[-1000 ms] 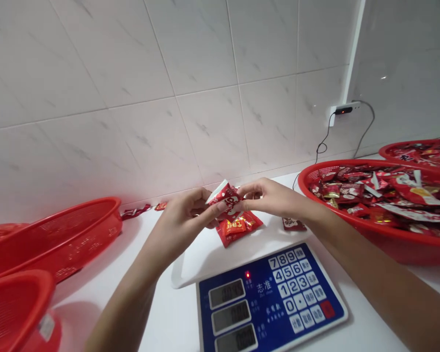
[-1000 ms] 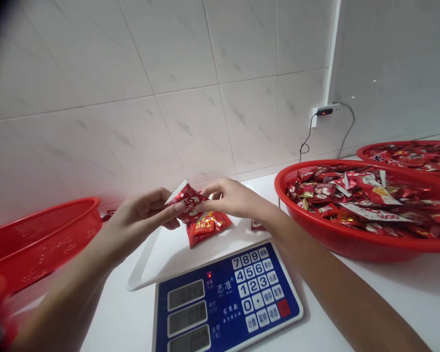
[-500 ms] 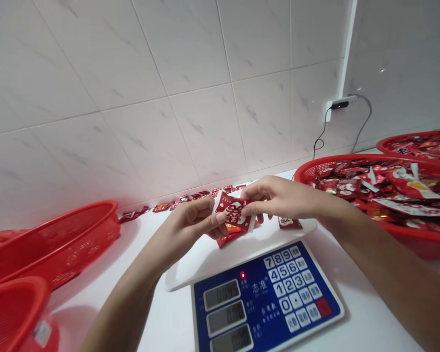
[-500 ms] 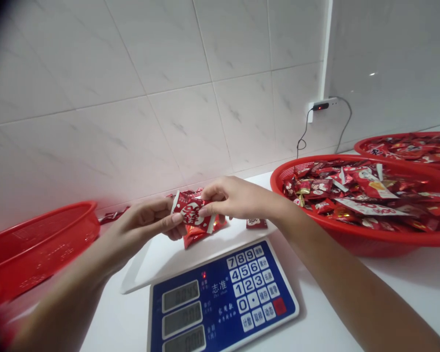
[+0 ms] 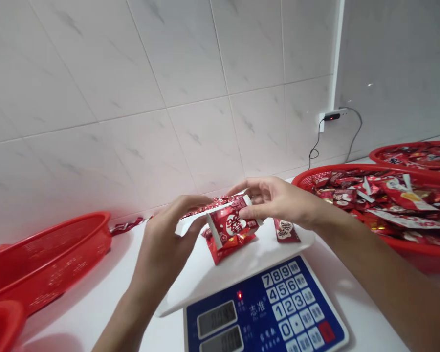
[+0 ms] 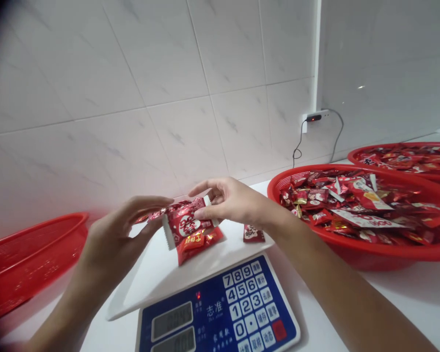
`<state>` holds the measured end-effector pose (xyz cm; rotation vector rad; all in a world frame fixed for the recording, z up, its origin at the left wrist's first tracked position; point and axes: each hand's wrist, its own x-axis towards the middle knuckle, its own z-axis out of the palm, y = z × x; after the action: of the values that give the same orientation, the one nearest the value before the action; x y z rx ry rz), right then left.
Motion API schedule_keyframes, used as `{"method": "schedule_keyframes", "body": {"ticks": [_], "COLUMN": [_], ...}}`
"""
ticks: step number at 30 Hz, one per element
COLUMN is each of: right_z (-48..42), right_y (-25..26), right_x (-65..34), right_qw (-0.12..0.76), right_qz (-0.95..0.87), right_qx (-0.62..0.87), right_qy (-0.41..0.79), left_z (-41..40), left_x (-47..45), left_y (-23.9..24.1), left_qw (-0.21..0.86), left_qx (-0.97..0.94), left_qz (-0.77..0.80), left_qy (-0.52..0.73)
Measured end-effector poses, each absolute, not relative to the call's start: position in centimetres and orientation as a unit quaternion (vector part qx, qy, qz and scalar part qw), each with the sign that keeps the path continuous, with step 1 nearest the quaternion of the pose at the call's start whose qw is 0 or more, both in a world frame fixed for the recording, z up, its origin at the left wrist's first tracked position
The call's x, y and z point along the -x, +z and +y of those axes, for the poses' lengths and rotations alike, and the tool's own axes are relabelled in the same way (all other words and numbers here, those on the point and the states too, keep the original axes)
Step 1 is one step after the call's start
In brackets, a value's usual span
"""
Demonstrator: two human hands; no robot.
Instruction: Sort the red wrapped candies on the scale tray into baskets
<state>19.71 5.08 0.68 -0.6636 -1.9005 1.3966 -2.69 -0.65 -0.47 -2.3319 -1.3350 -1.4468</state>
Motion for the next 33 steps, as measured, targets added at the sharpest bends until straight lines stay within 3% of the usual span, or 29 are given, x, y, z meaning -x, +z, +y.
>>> {"method": "schedule_keyframes", "body": {"ticks": [4,7,11,13,17,19,22,25,33], "right_z": [4.8,4.9,5.1,5.1,4.7,4.6,4.9,5.6,6.2], "right_y": [0.6,0.2,0.1,0.3,0.8,1.0,0.9,0.6,0.4], "right_x": [-19.4,-19.0,-18.9,-19.4,-21.0,-21.4,-21.4,-21.3,-21.5], "right_qw": [0.363,0.379,0.388,0.368,0.186,0.076,0.001,-0.005,-0.019], "right_qz": [-0.742,-0.750,-0.755,-0.788,-0.847,-0.826,-0.810,-0.809,-0.797], "right_qx": [0.257,0.243,0.244,0.284,0.477,0.553,0.580,0.576,0.585], "right_qy": [0.502,0.485,0.469,0.404,0.141,0.083,0.084,0.113,0.148], "left_z": [-0.1,-0.2,-0.5,-0.4,0.5,0.8,0.4,-0.6,-1.7], "left_x": [2.8,2.6,2.5,2.5,2.9,3.1,3.5,3.7,3.1], "left_y": [-0.5,-0.3,0.0,-0.1,-1.0,-1.3,-0.8,0.4,1.0], "left_qw": [-0.233,-0.320,-0.278,-0.259,-0.237,-0.220,-0.147,-0.094,-0.104], "left_qx": [0.705,0.712,0.713,0.708,0.710,0.711,0.693,0.665,0.681], "left_qz": [-0.500,-0.496,-0.496,-0.506,-0.537,-0.555,-0.593,-0.599,-0.560], "left_qy": [-0.446,-0.381,-0.411,-0.418,-0.389,-0.371,-0.383,-0.436,-0.460]}}
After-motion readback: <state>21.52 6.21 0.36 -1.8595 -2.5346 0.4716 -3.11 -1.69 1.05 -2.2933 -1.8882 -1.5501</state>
